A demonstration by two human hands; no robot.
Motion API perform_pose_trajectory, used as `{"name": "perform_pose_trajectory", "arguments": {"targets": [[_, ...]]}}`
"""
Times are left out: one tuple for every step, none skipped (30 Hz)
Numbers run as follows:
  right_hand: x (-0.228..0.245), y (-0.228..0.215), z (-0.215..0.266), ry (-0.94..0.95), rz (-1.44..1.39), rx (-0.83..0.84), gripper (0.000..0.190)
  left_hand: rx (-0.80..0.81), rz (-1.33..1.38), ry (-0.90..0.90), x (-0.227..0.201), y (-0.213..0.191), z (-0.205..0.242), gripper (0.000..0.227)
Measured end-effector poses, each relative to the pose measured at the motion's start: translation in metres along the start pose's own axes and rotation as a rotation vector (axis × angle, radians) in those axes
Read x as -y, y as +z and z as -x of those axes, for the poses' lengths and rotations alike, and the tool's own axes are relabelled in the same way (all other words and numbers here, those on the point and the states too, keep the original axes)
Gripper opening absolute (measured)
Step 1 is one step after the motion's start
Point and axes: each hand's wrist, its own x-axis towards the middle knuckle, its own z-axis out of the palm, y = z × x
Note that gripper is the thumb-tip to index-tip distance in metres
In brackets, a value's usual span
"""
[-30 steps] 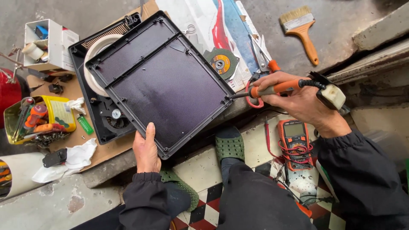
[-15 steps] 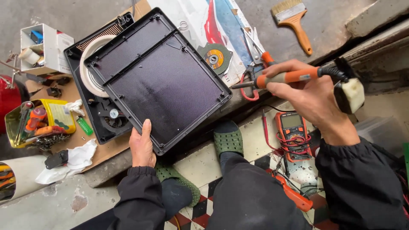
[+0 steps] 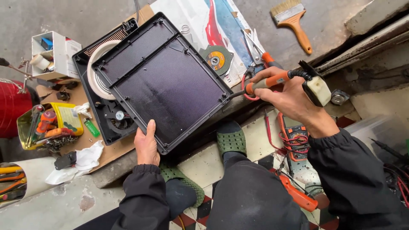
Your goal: Repairing a plastic electronics casing by soldering/melting joints and using a screwdriver.
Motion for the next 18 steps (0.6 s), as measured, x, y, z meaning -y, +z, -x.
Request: {"name": "perform_pose_trajectory", "arguments": {"targets": [[0.0,0.0,0.001,-0.002,0.0,-0.003,0.027,0.002,0.0,0.002,0.002,-0.001,-0.003,0.042],[0.001,0.001,0.001,0.014,0.004,-0.012,0.026,0.002,-0.008,0.001,0.004,-0.002,-0.006,0.045],[0.001,0.0,0.002,0.03,0.01,-0.021,0.025,0.003,-0.017,-0.002,0.006,-0.003,-0.009,0.047],[0.001,0.0,0.003,0.028,0.011,-0.024,0.025,0.006,-0.016,0.0,0.006,-0.003,-0.008,0.047],[0.002,0.0,0.003,0.051,0.019,-0.037,0.024,-0.009,-0.039,0.009,0.006,-0.003,-0.007,0.048],[0.002,0.0,0.004,0.073,0.028,-0.051,0.023,-0.023,-0.062,0.019,0.005,-0.003,-0.007,0.049],[0.003,0.001,0.004,0.07,0.028,-0.053,0.023,-0.022,-0.059,0.022,-0.005,0.002,0.003,0.049],[0.004,0.001,0.004,0.093,0.036,-0.064,0.022,-0.03,-0.132,0.025,-0.015,0.007,0.012,0.061],[0.005,0.002,0.005,0.116,0.044,-0.074,0.022,-0.039,-0.205,0.027,-0.024,0.012,0.021,0.073],[0.006,0.003,0.005,0.114,0.045,-0.074,0.022,-0.039,-0.203,0.028,-0.03,0.014,0.029,0.073],[0.006,0.004,0.004,0.138,0.053,-0.084,0.021,-0.03,-0.228,0.01,-0.037,0.015,0.038,0.078],[0.007,0.005,0.004,0.161,0.061,-0.094,0.021,-0.02,-0.252,-0.007,-0.043,0.017,0.046,0.084],[0.01,0.005,0.003,0.16,0.06,-0.092,0.021,-0.022,-0.252,-0.007,-0.039,0.013,0.043,0.084],[0.014,0.005,0.002,0.188,0.058,-0.089,0.021,-0.012,-0.258,-0.011,-0.035,0.01,0.04,0.085],[0.017,0.004,0.001,0.216,0.057,-0.087,0.022,-0.001,-0.263,-0.014,-0.031,0.007,0.038,0.086],[0.018,0.004,0.0,0.215,0.057,-0.085,0.022,-0.002,-0.261,-0.014,-0.034,0.009,0.04,0.086],[0.02,0.003,-0.002,0.223,0.065,-0.087,0.021,0.011,-0.248,0.006,-0.038,0.01,0.042,0.086],[0.022,0.002,-0.003,0.231,0.072,-0.088,0.02,0.023,-0.235,0.026,-0.042,0.012,0.045,0.085]]}}
